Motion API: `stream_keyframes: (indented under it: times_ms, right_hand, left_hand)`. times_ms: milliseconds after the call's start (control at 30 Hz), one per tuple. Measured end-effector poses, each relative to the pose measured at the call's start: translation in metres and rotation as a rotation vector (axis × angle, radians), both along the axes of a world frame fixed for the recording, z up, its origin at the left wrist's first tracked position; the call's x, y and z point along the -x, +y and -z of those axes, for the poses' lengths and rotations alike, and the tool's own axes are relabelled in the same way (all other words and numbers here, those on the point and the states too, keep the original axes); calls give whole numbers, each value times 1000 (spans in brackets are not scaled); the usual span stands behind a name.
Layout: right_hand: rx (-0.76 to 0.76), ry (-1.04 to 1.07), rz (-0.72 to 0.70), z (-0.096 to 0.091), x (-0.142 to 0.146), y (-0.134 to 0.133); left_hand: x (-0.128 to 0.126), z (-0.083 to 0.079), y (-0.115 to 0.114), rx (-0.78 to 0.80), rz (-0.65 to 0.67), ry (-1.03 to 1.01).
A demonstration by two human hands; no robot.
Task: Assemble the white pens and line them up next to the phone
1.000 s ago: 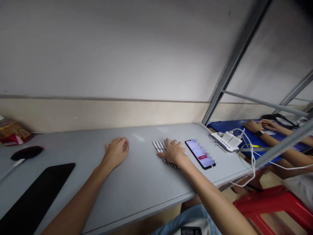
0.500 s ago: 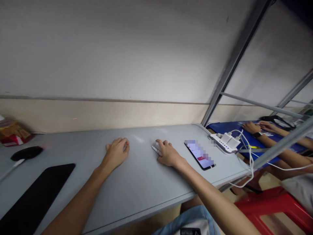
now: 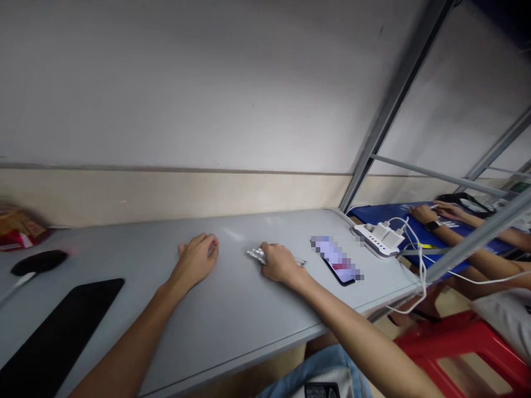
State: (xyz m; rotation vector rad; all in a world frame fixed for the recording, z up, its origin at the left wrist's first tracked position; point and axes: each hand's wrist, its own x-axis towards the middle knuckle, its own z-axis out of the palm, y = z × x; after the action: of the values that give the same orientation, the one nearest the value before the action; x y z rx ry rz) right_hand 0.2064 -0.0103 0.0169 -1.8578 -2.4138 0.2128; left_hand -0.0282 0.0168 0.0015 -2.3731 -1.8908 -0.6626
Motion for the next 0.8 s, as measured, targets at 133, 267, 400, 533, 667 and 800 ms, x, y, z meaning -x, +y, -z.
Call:
stream_keyframes:
  times_ms: [133,267,400,533,667,800]
  right_hand:
    - [0,35,-24,-3,-2,3]
    - [-80,320,-65,-12,-6,11]
    - [-193,953,-164,-25,-3,27]
    - [-182,1451,-224,-31,11,35]
    - [-221,1545,-212,-25,27,28]
    - [-188,1583,-188,-14,39,20]
  left_hand:
    - [-1,0,-1,-6,22,-6]
    - [-3,-1,-3,-34,63,-12]
    - [-8,-2,-7,-47,101,-39]
    - [-15,-4,-10,-62,169,-71]
    - [-24,-6,-18,-67,256,-134]
    - [-39,-6,-27,-42,389,-169]
